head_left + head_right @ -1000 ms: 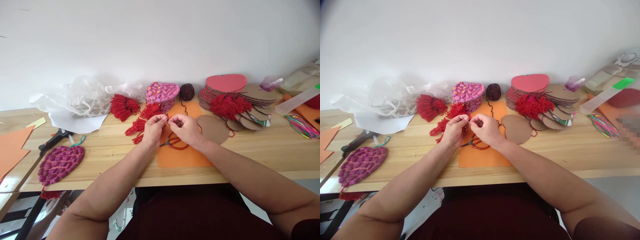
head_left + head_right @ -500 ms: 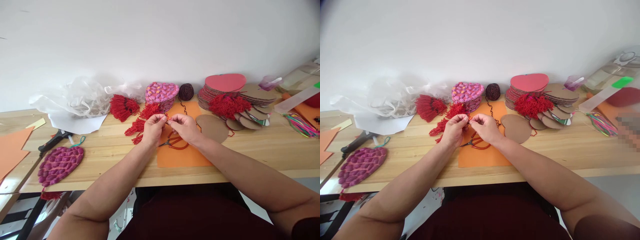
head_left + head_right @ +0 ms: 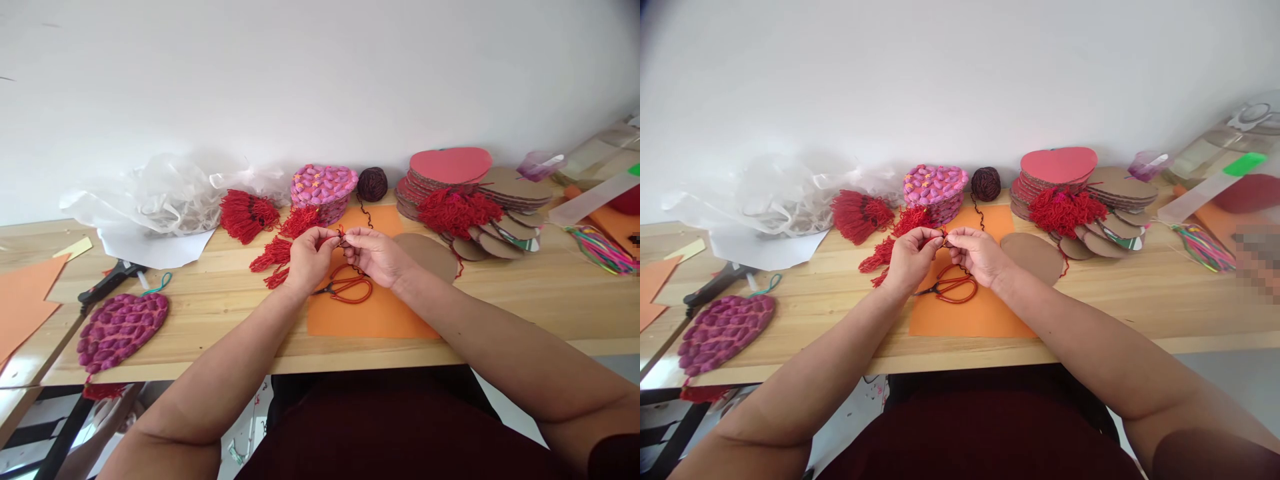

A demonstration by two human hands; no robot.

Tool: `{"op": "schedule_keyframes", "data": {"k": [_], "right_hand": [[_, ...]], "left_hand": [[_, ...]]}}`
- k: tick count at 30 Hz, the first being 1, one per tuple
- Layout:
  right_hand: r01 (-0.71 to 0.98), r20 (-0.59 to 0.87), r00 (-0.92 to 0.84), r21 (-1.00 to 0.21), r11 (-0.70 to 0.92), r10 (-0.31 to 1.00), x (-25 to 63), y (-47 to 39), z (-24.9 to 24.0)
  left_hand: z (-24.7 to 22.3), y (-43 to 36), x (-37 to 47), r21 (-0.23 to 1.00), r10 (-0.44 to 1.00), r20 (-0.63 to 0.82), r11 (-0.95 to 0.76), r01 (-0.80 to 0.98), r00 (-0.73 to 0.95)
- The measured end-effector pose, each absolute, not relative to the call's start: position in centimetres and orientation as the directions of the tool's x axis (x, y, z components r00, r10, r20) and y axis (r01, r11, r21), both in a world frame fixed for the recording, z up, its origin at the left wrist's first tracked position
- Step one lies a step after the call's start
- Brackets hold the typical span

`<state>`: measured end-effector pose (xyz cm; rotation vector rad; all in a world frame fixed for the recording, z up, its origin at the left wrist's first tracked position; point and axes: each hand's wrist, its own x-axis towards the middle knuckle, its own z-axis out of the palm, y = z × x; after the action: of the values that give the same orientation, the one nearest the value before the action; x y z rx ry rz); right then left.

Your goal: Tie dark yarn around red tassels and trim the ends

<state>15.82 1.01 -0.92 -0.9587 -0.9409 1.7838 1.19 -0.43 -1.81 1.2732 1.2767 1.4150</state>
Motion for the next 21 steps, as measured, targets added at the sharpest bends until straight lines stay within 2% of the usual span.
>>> {"op": "schedule_keyframes", "data": {"k": [8, 14, 17, 19, 21], "right_hand": [[-0.366, -0.224, -0.349, -0.861, -0.353, 0.91, 16.2, 1.0, -0.5], [-0.17, -0.185, -0.364, -0.951, -0.26, 0.913, 16.3, 0.8, -0.2], [0.02, -0.094, -0.291, -0.996, -0.092, 0.952, 16.4, 0.8, -0.2], [0.188, 0.087, -0.195, -0.974, 0.124, 0.977, 16.5, 0.6, -0.1], [0.361, 0.282, -0.162, -0.875, 0.322, 0.946, 16.8, 0.2, 0.3]], "left_hand": [[-1.0, -0.9, 1.2, 0.935, 0.951, 0.284, -0.245, 0.255, -0.125], [-1.4, -0.7, 0.8, 0.926, 0.931, 0.328, -0.283, 0.249, -0.161], [-1.6, -0.3, 0.4, 0.931, 0.926, 0.327, -0.28, 0.236, -0.19], [-1.7, -0.1, 0.1, 0.929, 0.919, 0.334, -0.282, 0.24, -0.211], [-1.6, 0.1, -0.1, 0.921, 0.911, 0.347, -0.287, 0.264, -0.22]]}}
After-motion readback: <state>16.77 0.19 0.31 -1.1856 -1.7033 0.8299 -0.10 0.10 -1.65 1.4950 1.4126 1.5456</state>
